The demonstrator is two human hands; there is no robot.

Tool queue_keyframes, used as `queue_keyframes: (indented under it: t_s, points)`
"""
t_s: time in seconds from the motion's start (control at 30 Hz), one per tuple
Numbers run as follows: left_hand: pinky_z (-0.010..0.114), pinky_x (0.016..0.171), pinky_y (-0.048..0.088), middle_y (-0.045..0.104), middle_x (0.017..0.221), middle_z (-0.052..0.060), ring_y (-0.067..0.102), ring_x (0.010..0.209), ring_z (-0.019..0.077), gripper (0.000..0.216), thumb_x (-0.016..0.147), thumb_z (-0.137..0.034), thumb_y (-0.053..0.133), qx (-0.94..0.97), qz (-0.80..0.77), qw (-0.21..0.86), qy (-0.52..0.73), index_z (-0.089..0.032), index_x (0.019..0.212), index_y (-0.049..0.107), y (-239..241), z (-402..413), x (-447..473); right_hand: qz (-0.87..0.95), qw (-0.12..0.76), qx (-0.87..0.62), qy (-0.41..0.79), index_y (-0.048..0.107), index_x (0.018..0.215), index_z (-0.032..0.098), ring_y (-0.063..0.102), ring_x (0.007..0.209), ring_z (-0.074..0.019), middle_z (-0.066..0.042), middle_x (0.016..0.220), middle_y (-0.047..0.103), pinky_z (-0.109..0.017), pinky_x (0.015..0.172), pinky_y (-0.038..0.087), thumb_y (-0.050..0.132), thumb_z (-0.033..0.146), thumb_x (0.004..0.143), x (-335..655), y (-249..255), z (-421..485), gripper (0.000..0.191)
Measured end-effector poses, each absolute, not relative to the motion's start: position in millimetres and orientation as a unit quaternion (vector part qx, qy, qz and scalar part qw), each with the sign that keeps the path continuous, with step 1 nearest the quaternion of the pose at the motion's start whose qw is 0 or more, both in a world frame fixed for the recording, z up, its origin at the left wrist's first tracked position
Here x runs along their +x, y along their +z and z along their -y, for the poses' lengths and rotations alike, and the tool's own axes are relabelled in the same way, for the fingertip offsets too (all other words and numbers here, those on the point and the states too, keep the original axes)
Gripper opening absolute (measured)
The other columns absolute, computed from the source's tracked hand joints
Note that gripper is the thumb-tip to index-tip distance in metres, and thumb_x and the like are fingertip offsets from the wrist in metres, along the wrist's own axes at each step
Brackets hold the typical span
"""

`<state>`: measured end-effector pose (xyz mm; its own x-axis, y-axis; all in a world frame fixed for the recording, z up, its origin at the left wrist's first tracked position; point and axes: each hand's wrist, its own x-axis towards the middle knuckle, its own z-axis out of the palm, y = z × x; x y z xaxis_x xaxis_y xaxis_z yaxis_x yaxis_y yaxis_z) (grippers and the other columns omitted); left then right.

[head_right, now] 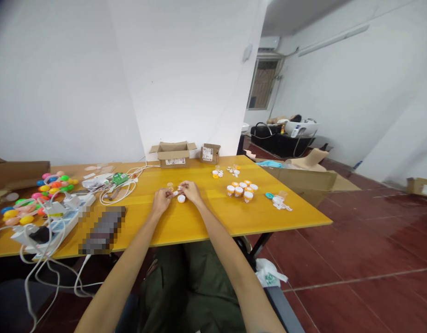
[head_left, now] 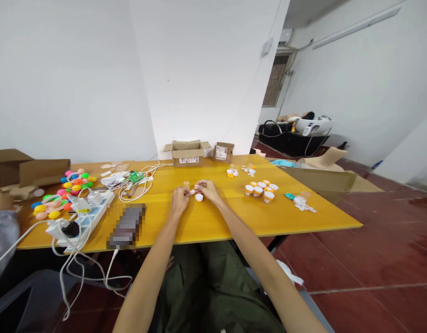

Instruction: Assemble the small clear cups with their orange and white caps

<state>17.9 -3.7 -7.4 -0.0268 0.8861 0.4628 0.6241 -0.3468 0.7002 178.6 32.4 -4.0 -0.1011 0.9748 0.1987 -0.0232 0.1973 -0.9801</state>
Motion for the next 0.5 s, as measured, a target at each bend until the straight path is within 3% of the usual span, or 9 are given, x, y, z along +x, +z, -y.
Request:
queue_keyframes:
  t_s: [0.27,0.5]
  points:
    - [0.031,0.072,0.054,0.07,0.066,0.0,0.068,0.07,0.0197,0.01,0.07,-0.014,0.071,0.627,-0.494,0.27,0.539,-0.022,0.067,0.066,-2,3,22,0.588,0.532,-0.394,0.465,0.065,0.07,0.021,0.071,0.064,-0.0187,-0.001,0.069,0.071,-0.033,0.062,0.062,0.07,0.021,0.072,179,2,-28,0.005]
    - [0.031,0.072,0.056,0.071,0.068,0.001,0.069,0.07,0.0183,0.014,0.065,-0.019,0.077,0.586,-0.484,0.31,0.571,-0.02,0.066,0.063,2,0,22,0.62,0.538,-0.368,0.436,0.067,0.071,0.021,0.07,0.067,-0.0184,0.0,0.069,0.071,-0.033,0.068,0.061,0.07,0.027,0.071,178,8,-24,0.006]
